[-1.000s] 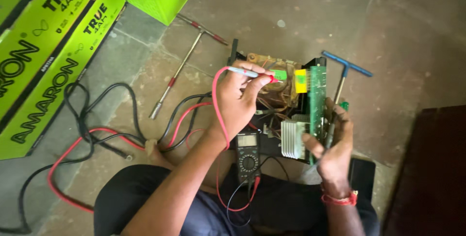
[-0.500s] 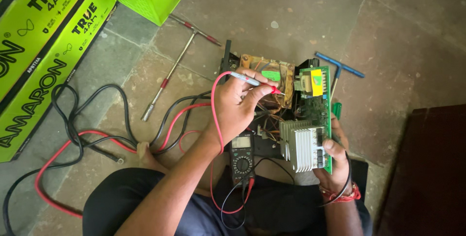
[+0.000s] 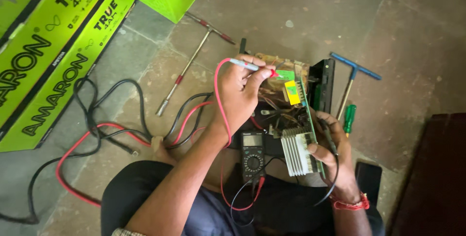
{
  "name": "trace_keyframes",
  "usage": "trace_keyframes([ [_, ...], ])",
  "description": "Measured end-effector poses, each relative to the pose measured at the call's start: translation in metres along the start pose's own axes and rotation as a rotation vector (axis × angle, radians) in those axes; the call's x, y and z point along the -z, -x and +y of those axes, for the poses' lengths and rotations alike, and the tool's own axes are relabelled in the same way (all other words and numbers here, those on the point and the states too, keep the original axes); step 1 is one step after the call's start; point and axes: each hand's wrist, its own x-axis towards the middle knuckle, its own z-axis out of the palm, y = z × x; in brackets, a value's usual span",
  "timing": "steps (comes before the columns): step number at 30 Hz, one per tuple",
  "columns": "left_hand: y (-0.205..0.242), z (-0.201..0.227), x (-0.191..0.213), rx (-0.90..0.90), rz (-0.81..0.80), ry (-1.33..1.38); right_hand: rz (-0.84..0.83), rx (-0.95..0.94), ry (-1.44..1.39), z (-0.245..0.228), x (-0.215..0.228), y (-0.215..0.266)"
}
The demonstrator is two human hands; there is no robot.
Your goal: The person sits on the floor and uses a multimeter to test various points on a green circuit board. They hold the board with one hand and use the multimeter probes with the other to check electrical continuity or voltage across different components.
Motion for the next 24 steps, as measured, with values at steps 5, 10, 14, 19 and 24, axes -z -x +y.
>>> trace_keyframes([
  [5, -0.011, 0.010, 0.015, -0.011, 0.033, 0.042, -0.169, -0.069, 0.018, -0.013, 0.005, 0.007],
  [10, -0.010, 0.025, 0.029, -0.012, 0.051, 0.078, -0.366, -0.072, -0.006, -0.015, -0.007, 0.021],
  [14, 0.003, 0.036, 0.032, 0.019, 0.028, 0.169, -0.400, -0.099, -0.050, -0.008, -0.018, 0.035],
  [19, 0.037, 0.052, 0.030, 0.055, 0.005, 0.059, -0.437, -0.062, -0.011, -0.012, -0.013, 0.046],
  [24, 0.047, 0.056, 0.033, 0.059, 0.057, 0.146, -0.596, -0.039, -0.099, -0.016, -0.013, 0.049],
])
